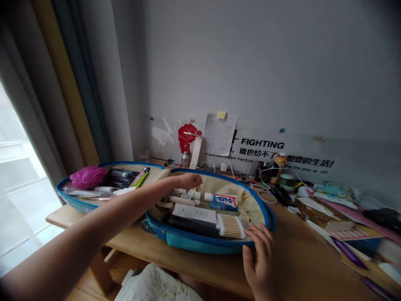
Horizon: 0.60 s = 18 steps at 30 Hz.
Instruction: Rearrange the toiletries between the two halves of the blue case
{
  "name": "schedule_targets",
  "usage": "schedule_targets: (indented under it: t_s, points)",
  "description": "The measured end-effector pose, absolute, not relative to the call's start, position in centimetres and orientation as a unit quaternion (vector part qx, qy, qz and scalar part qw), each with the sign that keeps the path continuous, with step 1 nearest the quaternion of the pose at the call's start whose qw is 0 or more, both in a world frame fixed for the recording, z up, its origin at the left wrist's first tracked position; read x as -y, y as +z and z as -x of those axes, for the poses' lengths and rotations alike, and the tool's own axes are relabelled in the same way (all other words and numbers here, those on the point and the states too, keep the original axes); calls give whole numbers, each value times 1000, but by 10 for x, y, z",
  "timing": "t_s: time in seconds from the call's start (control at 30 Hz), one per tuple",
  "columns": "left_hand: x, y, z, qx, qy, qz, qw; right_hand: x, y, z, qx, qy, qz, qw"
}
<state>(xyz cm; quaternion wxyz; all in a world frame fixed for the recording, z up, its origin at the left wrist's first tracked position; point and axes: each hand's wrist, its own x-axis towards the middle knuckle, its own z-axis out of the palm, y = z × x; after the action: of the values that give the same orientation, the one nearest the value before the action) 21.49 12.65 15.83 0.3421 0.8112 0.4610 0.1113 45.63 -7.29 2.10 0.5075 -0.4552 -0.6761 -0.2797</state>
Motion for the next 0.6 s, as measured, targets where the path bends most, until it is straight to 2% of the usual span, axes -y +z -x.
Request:
schedule_targets:
  t_s: [0.3,0.6]
  points:
    - [-113,134,-241,-390,-33,-905,165,74,19,-457,673,-266,466,509]
    - [-105,135,-240,-357,-123,-922,88,75,23,-453,673,-277,465,504]
